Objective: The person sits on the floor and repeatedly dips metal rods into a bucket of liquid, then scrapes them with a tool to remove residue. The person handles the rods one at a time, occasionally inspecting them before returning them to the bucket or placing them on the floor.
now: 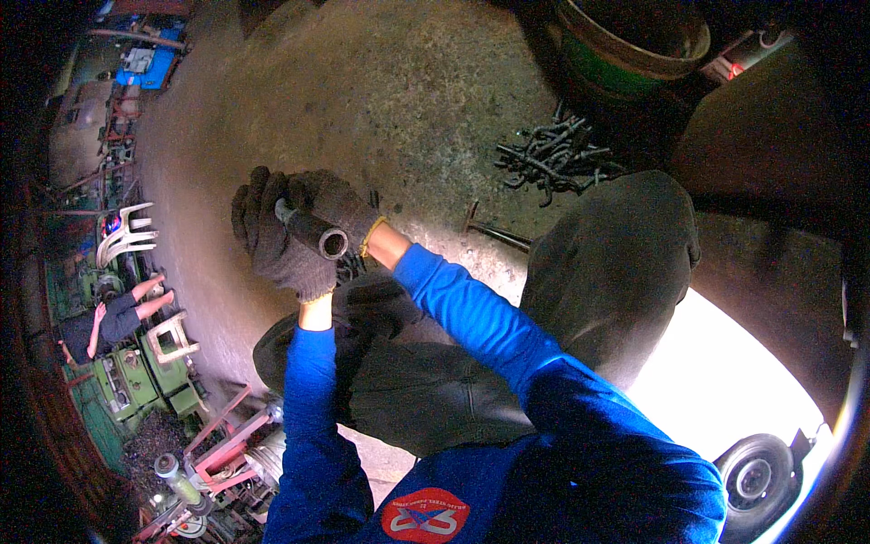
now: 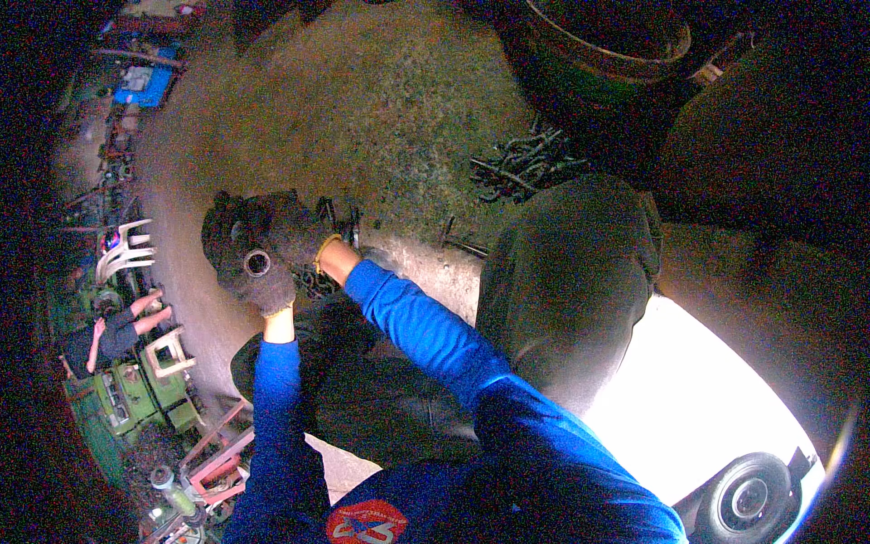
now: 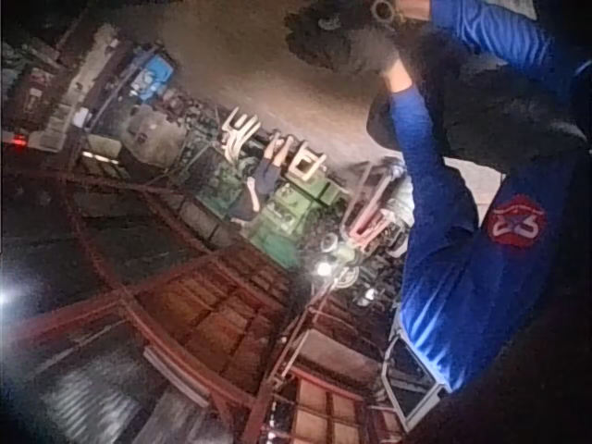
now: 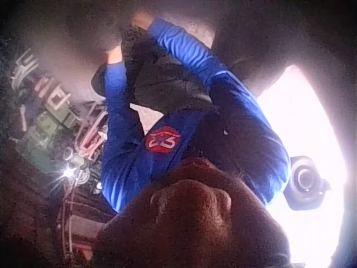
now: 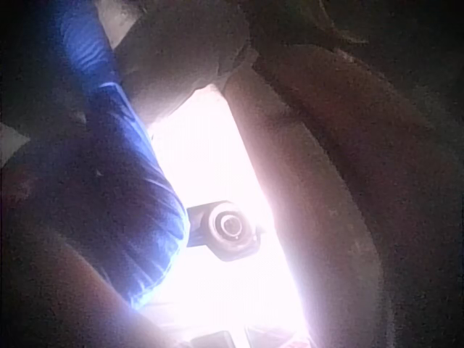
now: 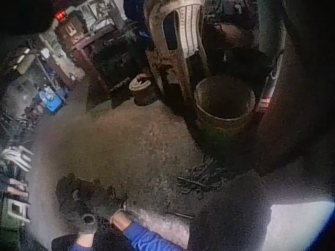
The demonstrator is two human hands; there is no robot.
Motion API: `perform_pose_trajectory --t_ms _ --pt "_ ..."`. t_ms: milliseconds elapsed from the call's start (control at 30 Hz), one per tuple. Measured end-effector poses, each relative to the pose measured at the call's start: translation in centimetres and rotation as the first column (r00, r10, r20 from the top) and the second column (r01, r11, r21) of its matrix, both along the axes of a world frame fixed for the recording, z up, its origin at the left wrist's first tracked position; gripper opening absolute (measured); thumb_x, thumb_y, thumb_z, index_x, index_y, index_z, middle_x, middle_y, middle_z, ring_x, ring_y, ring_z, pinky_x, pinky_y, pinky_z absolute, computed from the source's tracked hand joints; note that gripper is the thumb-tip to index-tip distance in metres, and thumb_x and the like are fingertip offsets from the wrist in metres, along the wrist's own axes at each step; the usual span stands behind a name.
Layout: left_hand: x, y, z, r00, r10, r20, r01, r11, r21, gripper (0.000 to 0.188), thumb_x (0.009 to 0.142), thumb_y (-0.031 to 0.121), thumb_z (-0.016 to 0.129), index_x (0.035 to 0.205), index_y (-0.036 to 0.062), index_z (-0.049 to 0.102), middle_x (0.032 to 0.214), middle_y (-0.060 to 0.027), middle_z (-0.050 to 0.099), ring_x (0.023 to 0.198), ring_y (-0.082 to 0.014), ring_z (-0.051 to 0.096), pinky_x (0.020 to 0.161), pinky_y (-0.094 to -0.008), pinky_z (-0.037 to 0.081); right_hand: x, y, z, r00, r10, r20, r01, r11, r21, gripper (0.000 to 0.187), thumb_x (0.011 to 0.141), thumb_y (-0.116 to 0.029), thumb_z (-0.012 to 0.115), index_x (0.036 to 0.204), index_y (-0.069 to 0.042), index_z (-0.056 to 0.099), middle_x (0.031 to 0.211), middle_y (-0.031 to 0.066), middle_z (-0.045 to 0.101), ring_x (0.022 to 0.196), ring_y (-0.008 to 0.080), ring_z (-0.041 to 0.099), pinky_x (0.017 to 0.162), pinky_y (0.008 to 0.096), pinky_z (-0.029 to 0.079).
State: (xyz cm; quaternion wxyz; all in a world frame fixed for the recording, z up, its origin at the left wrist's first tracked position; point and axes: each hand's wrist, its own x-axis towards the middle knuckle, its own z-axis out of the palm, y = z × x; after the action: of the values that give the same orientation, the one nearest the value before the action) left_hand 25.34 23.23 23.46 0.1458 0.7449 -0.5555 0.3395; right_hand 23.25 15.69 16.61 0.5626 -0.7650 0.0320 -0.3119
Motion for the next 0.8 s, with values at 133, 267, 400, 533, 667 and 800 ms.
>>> perform_pose_trajectory --t_ms 133,267,400,533,667,800 --pt "0.2 -0.1 0.2 0.998 -0.044 -0.033 0.042 0.997 -0.067 0.022 0.082 0.02 0.062 0.1 0.0095 0.065 0.112 -0.0123 0.062 0.11 -0.0319 0.055 0.098 -0.048 0.038 -0.2 -0.2 0.6 0.998 0.056 -0.005 -0.056 0.998 0.04 0.038 0.088 -0.029 0.045 0.113 -0.004 0.059 0.116 0.0192 0.058 0.104 0.036 0.056 0.09 0.0445 0.042" --pt "0.6 -0.3 0.1 0.992 -0.108 -0.058 0.099 0.986 -0.137 0.021 0.079 0.022 0.066 0.096 0.0092 0.065 0.103 -0.0117 0.065 0.103 -0.0318 0.06 0.095 -0.0501 0.041 0.1 -0.3 0.1 0.995 0.09 0.04 -0.093 0.992 0.083 0.039 0.088 -0.029 0.045 0.115 -0.005 0.058 0.118 0.018 0.058 0.104 0.0364 0.056 0.091 0.0435 0.042" --pt "-0.5 -0.6 0.1 0.997 -0.001 -0.072 0.001 1.0 -0.003 0.03 0.087 0.016 0.055 0.114 0.0057 0.06 0.125 -0.016 0.055 0.117 -0.0307 0.051 0.104 -0.042 0.035 0.9 0.1 -0.8 0.999 -0.008 -0.05 0.009 0.999 0.033 0.039 0.089 -0.03 0.045 0.116 -0.006 0.059 0.117 0.0185 0.058 0.104 0.0368 0.056 0.091 0.044 0.042" --pt "0.7 0.0 -1.6 0.948 0.049 -0.314 -0.072 0.995 -0.063 0.037 0.089 0.016 0.052 0.124 0.0055 0.053 0.128 -0.0159 0.053 0.117 -0.0299 0.05 0.105 -0.0402 0.034 0.6 0.0 -0.6 0.993 0.006 -0.116 0.005 0.995 0.1 0.04 0.09 -0.032 0.044 0.116 -0.006 0.059 0.116 0.0188 0.059 0.104 0.0378 0.056 0.09 0.0448 0.043" --pt "-0.2 -1.4 -1.4 0.856 0.043 -0.515 -0.156 0.972 -0.178 0.027 0.084 0.014 0.062 0.108 0.0035 0.061 0.115 -0.015 0.06 0.105 -0.0295 0.057 0.094 -0.0388 0.043 0.1 -0.6 -0.8 0.991 0.044 -0.123 -0.003 0.949 0.315 0.04 0.09 -0.035 0.045 0.114 -0.007 0.061 0.117 0.0185 0.059 0.107 0.0384 0.054 0.087 0.0459 0.046" --pt "3.8 2.0 -2.3 0.923 0.191 -0.334 -0.162 0.98 0.113 0.029 0.086 0.013 0.055 0.115 0.0078 0.06 0.119 -0.0132 0.059 0.109 -0.0266 0.056 0.094 -0.0367 0.044 -2.4 -2.7 -3.7 0.999 0.04 -0.013 -0.038 0.989 0.145 0.033 0.084 -0.029 0.055 0.104 -0.005 0.066 0.105 0.0181 0.065 0.096 0.0318 0.063 0.085 0.0378 0.048"
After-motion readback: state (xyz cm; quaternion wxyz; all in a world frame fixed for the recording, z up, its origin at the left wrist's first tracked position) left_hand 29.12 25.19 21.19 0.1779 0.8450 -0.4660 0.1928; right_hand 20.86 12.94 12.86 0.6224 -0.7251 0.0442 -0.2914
